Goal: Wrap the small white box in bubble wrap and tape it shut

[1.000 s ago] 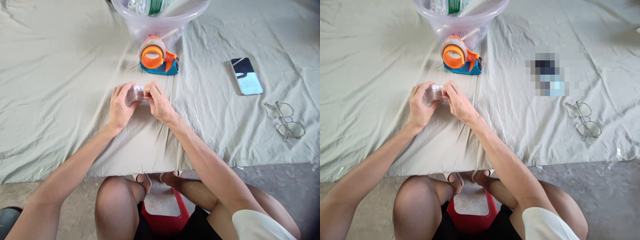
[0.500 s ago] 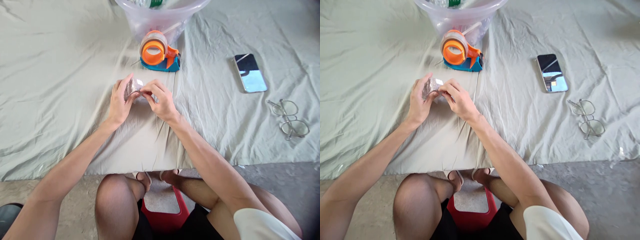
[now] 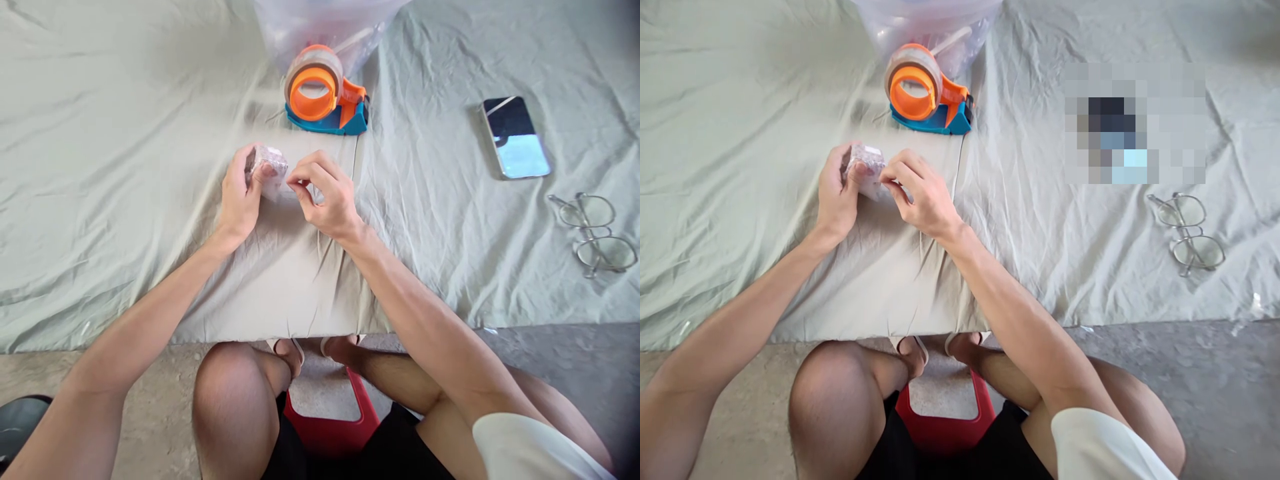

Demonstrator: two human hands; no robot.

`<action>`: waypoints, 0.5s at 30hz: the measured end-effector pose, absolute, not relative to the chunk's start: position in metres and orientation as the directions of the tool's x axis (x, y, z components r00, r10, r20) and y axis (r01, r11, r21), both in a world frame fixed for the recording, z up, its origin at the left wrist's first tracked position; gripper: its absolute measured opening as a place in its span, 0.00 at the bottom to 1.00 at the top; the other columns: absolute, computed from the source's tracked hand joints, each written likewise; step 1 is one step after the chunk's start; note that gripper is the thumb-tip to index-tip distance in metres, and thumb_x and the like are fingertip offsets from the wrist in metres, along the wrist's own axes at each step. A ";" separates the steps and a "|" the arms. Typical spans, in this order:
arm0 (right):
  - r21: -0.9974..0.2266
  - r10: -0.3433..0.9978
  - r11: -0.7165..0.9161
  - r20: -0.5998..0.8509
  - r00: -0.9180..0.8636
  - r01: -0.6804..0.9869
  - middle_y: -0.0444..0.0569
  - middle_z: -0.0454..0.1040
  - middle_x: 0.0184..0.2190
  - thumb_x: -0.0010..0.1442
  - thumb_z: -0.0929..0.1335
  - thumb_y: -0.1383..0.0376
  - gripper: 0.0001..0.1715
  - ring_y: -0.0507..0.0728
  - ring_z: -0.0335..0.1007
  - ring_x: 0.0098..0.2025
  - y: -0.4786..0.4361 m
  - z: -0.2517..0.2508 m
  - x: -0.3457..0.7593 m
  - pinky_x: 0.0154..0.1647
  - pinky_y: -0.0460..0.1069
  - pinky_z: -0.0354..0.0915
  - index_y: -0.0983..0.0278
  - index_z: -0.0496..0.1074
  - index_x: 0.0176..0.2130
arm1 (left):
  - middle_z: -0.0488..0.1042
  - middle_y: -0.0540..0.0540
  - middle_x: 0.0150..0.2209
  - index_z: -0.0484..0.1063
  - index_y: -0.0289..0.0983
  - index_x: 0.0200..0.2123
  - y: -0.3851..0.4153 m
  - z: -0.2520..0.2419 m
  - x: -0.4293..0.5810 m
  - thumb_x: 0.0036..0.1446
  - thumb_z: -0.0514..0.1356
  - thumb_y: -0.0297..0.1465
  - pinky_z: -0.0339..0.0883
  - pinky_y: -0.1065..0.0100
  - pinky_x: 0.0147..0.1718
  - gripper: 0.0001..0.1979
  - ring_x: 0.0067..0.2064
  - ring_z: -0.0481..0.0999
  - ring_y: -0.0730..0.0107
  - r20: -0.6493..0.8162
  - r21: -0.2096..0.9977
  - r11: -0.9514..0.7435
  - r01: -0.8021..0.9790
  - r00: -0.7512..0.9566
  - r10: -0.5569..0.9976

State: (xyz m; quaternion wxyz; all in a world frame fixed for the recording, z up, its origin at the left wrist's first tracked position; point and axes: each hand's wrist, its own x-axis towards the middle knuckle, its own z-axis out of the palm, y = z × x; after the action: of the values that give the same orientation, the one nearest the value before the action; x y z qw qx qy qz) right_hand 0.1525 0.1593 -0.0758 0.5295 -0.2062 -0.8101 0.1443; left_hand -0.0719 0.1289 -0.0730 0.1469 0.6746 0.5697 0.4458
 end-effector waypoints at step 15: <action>-0.623 0.661 0.747 0.732 -0.162 0.233 0.58 0.82 0.45 0.85 0.60 0.42 0.26 0.67 0.80 0.51 0.157 -0.078 0.155 0.49 0.65 0.82 0.52 0.78 0.48 | 0.77 0.49 0.45 0.68 0.54 0.72 0.137 -0.083 -0.079 0.72 0.52 0.77 0.76 0.60 0.33 0.44 0.38 0.77 0.67 0.374 0.875 -0.265 0.406 -0.215 0.902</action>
State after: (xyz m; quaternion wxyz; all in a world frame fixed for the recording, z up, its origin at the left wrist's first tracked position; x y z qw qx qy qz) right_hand 0.1550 0.1567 -0.0785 0.5723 -0.3025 -0.7389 0.1873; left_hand -0.0795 0.1368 -0.0831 0.2293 0.5828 0.5610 0.5413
